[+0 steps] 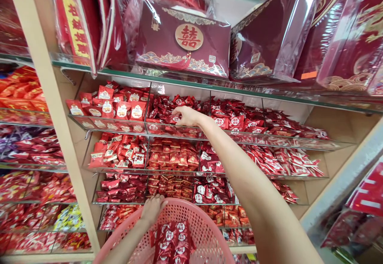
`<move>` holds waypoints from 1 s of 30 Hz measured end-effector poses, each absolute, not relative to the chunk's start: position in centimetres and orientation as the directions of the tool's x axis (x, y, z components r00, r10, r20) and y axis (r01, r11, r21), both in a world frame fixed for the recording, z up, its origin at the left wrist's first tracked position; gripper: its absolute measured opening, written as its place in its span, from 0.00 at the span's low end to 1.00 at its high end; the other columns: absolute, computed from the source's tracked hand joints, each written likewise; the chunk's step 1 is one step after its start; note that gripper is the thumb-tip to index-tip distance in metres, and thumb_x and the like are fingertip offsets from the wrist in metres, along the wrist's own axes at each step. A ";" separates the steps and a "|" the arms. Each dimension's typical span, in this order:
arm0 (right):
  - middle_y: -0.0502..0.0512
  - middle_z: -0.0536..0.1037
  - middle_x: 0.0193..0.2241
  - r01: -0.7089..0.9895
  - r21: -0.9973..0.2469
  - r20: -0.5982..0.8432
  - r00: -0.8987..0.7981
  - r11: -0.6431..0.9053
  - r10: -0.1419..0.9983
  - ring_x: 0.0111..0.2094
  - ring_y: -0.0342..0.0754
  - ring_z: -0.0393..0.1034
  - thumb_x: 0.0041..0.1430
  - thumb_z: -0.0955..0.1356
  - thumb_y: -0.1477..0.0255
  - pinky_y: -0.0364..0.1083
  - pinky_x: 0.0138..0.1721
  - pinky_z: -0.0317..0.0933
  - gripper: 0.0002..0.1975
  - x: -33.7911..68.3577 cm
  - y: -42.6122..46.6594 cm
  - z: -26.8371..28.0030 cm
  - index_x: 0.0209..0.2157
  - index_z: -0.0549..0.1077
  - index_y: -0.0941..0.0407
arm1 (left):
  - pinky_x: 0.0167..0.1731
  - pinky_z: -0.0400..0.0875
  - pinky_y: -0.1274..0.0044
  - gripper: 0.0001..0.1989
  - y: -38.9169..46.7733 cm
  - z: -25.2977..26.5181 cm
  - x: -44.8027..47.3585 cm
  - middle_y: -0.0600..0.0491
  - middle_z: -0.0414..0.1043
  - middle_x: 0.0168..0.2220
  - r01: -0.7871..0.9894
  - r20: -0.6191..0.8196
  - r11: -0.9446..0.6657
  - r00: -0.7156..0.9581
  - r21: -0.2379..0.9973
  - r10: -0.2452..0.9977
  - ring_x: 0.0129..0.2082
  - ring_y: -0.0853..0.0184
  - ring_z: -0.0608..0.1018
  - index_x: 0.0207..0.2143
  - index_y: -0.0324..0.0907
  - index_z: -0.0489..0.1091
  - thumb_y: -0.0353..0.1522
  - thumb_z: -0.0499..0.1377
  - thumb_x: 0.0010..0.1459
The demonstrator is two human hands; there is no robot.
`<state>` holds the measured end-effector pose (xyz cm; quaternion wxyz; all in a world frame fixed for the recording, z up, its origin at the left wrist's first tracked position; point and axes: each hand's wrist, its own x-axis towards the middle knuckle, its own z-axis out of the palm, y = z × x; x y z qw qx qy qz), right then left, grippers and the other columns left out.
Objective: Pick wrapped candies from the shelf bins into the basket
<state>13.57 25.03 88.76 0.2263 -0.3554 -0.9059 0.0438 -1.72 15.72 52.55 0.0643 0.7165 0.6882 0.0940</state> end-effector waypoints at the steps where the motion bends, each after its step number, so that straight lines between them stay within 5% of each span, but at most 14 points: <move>1: 0.57 0.74 0.38 0.602 -0.253 0.423 -0.636 0.758 0.646 0.33 0.43 0.67 0.41 0.72 0.78 0.42 0.37 0.63 0.27 13.9 24.8 88.9 0.47 0.69 0.64 | 0.44 0.64 0.69 0.17 15.7 52.5 -1.7 0.47 0.73 0.42 0.974 0.048 -0.048 0.038 0.221 0.998 0.44 0.58 0.73 0.41 0.40 0.70 0.37 0.45 0.61; 7: 0.55 0.69 0.43 0.298 -0.430 0.661 -0.539 0.852 0.522 0.32 0.41 0.64 0.44 0.73 0.68 0.42 0.34 0.64 0.35 16.6 19.9 88.7 0.55 0.61 0.56 | 0.43 0.64 0.69 0.17 15.6 52.6 -1.7 0.47 0.73 0.42 0.972 0.039 -0.052 0.044 0.228 0.998 0.44 0.58 0.73 0.40 0.41 0.70 0.38 0.45 0.62; 11: 0.54 0.66 0.46 0.052 -0.632 0.665 -0.476 0.773 0.576 0.37 0.43 0.65 0.46 0.73 0.68 0.44 0.39 0.64 0.36 17.1 15.4 84.4 0.56 0.57 0.50 | 0.43 0.64 0.71 0.17 15.5 52.7 -1.7 0.47 0.73 0.43 0.973 0.039 -0.055 0.047 0.224 0.998 0.44 0.59 0.73 0.41 0.41 0.70 0.38 0.45 0.62; 18: 0.49 0.69 0.34 -0.102 -0.945 0.323 -0.456 0.311 0.830 0.31 0.41 0.65 0.44 0.73 0.68 0.42 0.33 0.63 0.20 16.2 12.7 70.1 0.39 0.65 0.52 | 0.43 0.63 0.71 0.16 15.5 52.8 -1.5 0.47 0.73 0.43 0.973 0.038 -0.052 0.044 0.223 0.998 0.44 0.59 0.73 0.41 0.41 0.70 0.38 0.46 0.62; 22: 0.49 0.71 0.36 -0.179 -0.982 0.138 -0.409 0.069 0.902 0.31 0.41 0.67 0.41 0.74 0.64 0.42 0.31 0.63 0.21 15.6 12.9 63.3 0.36 0.64 0.53 | 0.43 0.63 0.70 0.16 15.4 52.8 -1.6 0.47 0.73 0.42 0.972 0.041 -0.055 0.047 0.227 0.998 0.44 0.59 0.73 0.41 0.41 0.70 0.38 0.46 0.62; 30: 0.41 0.67 0.19 -0.047 -0.970 -0.213 -0.323 -0.240 0.922 0.17 0.36 0.58 0.36 0.76 0.63 0.37 0.17 0.50 0.25 15.3 13.6 55.0 0.33 0.64 0.56 | 0.43 0.64 0.70 0.15 15.5 52.9 -1.4 0.47 0.73 0.43 0.977 0.031 -0.067 0.062 0.204 0.998 0.45 0.59 0.73 0.40 0.41 0.70 0.37 0.47 0.61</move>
